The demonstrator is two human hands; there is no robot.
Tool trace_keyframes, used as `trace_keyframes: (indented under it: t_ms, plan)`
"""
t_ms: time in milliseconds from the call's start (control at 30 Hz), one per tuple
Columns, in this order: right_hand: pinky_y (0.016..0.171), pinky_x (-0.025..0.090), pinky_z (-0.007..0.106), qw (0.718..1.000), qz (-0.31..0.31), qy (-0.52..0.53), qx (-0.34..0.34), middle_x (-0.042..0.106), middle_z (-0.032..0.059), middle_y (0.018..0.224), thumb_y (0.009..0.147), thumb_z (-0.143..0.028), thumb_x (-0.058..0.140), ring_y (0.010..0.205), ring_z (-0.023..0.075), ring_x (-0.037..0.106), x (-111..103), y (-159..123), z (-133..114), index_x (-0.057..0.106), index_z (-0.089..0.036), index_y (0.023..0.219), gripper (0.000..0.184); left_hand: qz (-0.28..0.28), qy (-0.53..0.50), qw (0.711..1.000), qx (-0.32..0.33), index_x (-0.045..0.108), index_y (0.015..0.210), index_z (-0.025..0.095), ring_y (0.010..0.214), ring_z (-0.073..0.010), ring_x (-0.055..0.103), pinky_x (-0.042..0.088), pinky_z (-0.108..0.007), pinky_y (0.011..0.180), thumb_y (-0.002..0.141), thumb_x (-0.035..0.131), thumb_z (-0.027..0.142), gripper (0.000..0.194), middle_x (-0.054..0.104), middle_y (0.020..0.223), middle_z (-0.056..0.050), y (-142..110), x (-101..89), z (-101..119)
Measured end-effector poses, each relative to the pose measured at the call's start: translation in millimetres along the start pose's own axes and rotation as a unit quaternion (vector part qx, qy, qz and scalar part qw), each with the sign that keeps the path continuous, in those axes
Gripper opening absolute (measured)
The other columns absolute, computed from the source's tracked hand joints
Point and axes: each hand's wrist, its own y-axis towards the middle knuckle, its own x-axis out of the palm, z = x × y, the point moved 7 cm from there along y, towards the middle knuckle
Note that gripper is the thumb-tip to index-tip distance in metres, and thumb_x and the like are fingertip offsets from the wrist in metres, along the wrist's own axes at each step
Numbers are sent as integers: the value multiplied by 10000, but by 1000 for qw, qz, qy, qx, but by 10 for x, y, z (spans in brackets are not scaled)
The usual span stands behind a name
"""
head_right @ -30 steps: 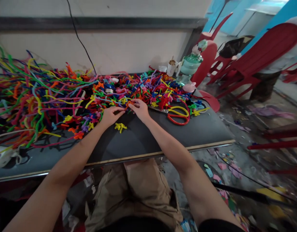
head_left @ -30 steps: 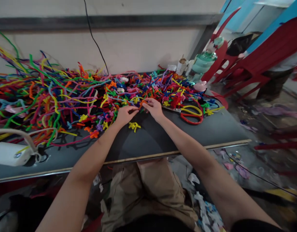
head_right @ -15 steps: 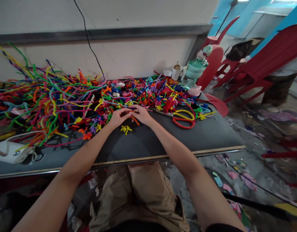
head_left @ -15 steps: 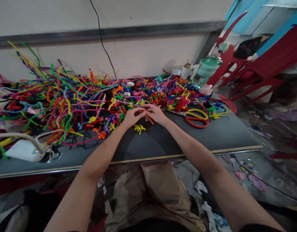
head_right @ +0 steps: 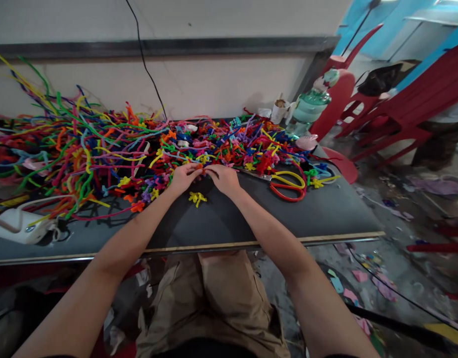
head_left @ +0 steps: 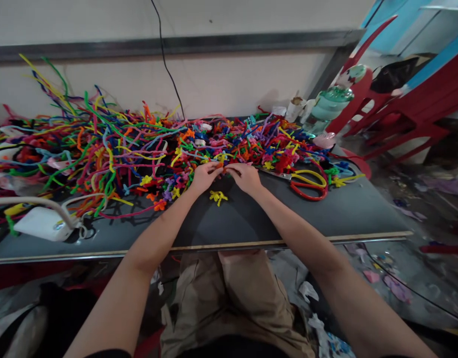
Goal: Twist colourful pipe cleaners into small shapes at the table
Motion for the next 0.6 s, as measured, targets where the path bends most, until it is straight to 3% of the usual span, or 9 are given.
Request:
trace_keyframes:
  t_ms: [200,333,467,600]
  plan:
    - [864,511,361,998,53,-15,3,739,49,1033,930,-324,518,974,233,679,-131,15,29,711,-253,980,212,-24,-27,999,-18,682,838,156,546,-94,561,425,-210,489,781,695,334,188,709,769,-46,14,17,-11]
    - [782,516,329,996,79,30,35,740,51,935,915,-390,533,861,209,686,-158,10,65,688,-232,951,224,-70,-27,997,-9,687,804,159,582,-93,569,418,-202,512,752,709,361,209,698,755,-37,-14,59,34]
    - [656,503,295,991,69,102,44,711,36,768,895,-454,535,654,164,638,-94,-1,45,687,-213,834,291,-74,-5,997,11,699,769,164,570,-93,544,412,-207,526,696,735,342,195,657,657,-6,-32,59,54]
    - [663,516,307,989,53,131,38,721,43,777,864,-458,570,685,177,645,-21,-5,-3,713,-220,791,287,-77,19,997,24,701,725,160,552,-98,530,440,-230,548,679,734,346,195,652,636,-5,-44,60,63]
